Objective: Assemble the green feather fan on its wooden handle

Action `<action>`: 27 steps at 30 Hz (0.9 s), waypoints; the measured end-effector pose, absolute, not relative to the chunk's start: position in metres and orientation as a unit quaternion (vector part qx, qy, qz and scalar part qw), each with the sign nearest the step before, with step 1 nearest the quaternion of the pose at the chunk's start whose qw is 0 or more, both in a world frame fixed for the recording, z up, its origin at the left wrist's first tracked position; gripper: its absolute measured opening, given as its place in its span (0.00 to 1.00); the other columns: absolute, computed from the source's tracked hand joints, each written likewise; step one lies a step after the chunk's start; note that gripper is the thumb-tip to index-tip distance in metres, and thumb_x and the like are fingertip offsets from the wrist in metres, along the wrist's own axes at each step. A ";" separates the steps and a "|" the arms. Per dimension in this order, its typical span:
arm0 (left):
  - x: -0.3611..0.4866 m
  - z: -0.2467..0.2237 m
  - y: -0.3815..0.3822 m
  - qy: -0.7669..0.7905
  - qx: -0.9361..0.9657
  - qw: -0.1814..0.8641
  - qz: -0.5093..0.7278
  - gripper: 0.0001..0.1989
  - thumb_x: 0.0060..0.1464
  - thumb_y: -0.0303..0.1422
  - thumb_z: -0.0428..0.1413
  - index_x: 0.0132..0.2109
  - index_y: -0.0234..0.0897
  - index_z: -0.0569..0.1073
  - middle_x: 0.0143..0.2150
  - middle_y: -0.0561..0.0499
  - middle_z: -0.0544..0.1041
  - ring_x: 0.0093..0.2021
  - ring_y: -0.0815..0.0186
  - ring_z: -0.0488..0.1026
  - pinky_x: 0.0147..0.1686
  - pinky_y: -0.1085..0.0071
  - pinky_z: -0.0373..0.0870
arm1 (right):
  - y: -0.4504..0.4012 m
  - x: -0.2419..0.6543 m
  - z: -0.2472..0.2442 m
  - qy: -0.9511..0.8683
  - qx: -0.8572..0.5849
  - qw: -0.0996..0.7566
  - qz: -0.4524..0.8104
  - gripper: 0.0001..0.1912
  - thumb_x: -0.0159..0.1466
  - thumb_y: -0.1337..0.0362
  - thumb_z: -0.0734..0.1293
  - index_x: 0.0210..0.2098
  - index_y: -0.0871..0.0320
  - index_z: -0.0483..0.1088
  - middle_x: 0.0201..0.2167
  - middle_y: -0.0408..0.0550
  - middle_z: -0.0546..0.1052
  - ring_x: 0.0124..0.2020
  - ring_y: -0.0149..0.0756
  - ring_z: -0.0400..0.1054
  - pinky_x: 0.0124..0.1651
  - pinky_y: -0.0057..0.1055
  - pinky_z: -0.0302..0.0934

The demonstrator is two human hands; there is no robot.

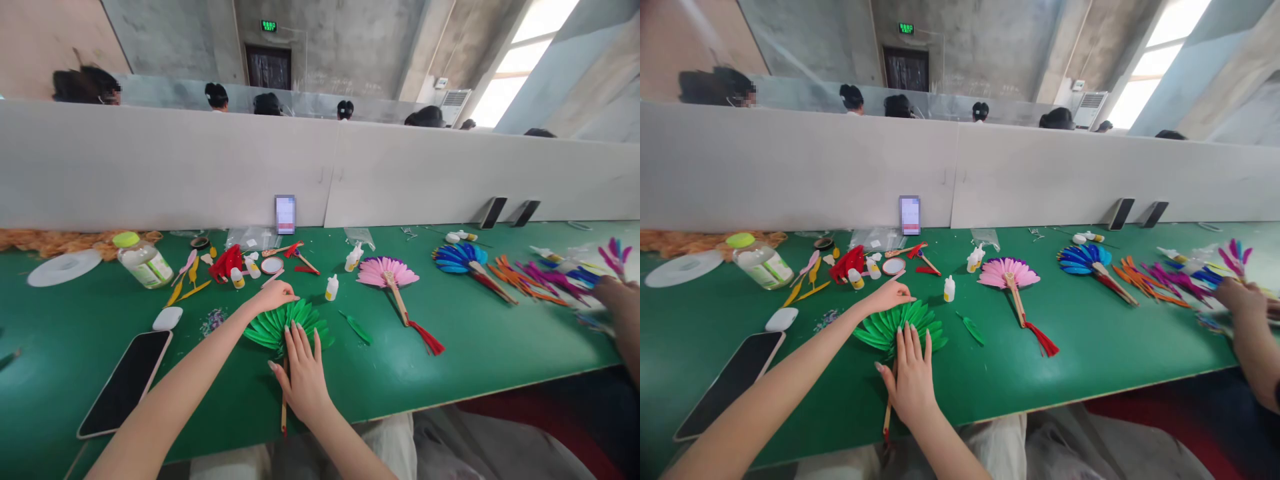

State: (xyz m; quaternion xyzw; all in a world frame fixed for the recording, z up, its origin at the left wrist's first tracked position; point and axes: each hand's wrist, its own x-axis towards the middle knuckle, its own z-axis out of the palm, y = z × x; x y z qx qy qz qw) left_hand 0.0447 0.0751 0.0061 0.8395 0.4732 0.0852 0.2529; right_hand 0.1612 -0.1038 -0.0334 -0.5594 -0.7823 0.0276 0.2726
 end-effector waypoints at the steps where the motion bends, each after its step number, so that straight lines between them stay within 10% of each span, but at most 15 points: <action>1: 0.046 0.005 0.075 0.473 0.840 0.252 0.085 0.21 0.48 0.49 0.51 0.26 0.35 0.74 0.19 0.54 0.70 0.26 0.66 0.67 0.30 0.73 0.59 | -0.104 0.161 -0.033 -0.782 -0.561 0.272 0.029 0.30 0.65 0.50 0.53 0.61 0.62 0.52 0.62 0.53 0.53 0.62 0.44 0.46 0.63 0.48 0.38; 27: 0.075 0.022 0.063 0.422 0.862 0.272 0.062 0.17 0.45 0.44 0.55 0.34 0.35 0.78 0.22 0.51 0.74 0.26 0.65 0.69 0.26 0.73 0.58 | -0.105 0.163 -0.032 -0.777 -0.563 0.276 0.049 0.31 0.65 0.50 0.53 0.61 0.62 0.52 0.62 0.52 0.52 0.63 0.42 0.43 0.64 0.47 0.35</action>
